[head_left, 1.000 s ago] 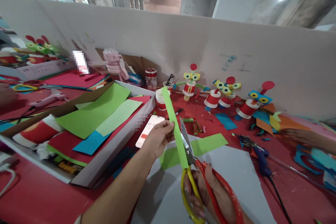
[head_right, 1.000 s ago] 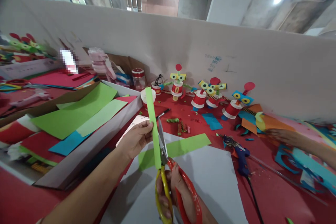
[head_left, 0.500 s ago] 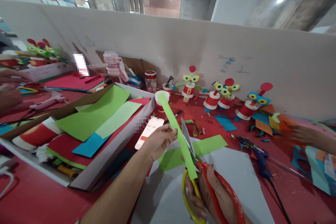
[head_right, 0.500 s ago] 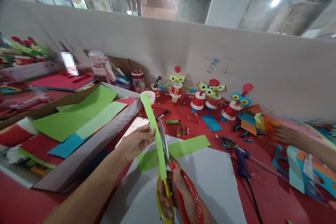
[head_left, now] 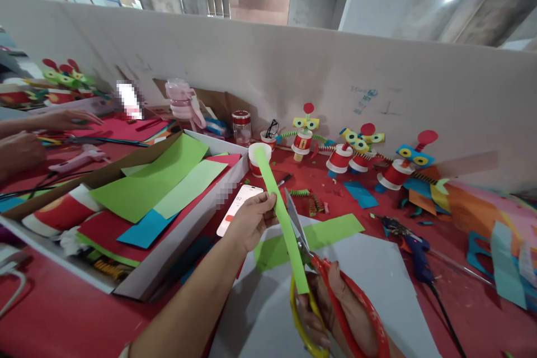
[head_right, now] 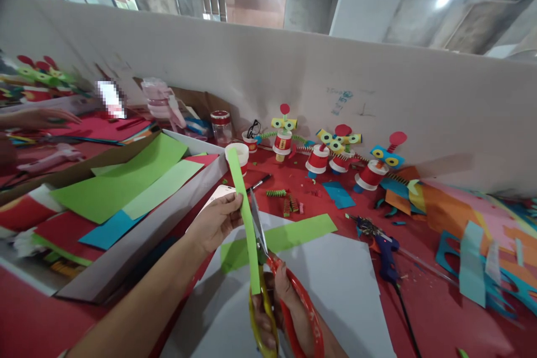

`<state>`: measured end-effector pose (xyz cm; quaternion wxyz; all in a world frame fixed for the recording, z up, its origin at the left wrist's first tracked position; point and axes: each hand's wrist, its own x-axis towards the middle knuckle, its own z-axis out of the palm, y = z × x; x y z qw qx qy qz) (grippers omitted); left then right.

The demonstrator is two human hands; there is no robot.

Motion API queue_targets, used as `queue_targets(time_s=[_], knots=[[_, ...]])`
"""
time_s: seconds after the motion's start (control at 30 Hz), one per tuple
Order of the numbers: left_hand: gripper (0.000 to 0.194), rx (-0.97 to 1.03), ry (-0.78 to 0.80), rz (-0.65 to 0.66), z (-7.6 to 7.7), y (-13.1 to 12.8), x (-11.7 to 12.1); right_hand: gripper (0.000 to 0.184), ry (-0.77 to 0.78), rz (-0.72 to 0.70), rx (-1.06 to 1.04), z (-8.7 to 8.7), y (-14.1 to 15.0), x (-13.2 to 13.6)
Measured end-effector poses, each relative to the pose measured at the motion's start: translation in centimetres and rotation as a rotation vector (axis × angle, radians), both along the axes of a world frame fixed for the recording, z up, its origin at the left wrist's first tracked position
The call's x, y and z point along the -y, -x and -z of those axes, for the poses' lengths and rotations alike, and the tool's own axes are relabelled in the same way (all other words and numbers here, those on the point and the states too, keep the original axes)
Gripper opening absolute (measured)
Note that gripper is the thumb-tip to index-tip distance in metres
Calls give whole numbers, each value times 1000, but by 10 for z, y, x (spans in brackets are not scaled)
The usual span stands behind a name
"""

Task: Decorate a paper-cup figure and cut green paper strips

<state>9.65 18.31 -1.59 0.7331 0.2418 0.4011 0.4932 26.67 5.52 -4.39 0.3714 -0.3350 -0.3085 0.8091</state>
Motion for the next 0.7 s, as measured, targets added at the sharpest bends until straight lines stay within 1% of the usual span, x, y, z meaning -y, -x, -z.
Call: queue_targets(time_s=[0.1, 0.17, 0.3, 0.43, 0.47, 0.53, 0.63, 0.7], knots=[[13, -3, -12, -8, 2, 4, -4, 63, 4, 25, -31, -3, 0, 1], [13, -1, -26, 18, 3, 6, -5, 62, -23, 16, -25, -5, 0, 1], [13, 9, -48, 119, 4, 7, -1, 62, -52, 16, 4, -7, 0, 1], [5, 31, -81, 230, 4, 4, 3, 66, -83, 12, 7, -8, -1, -1], [8, 40, -92, 232, 3, 4, 3, 68, -91, 0, 2, -8, -1, -2], [15, 69, -104, 183, 2, 3, 3, 70, -101, -14, -9, -8, 0, -3], [12, 105, -75, 80, 1, 2, 2, 68, -113, 6, 10, -7, 2, -2], [13, 91, -47, 52, 0, 2, 2, 67, -94, 36, 37, -7, 4, 0]])
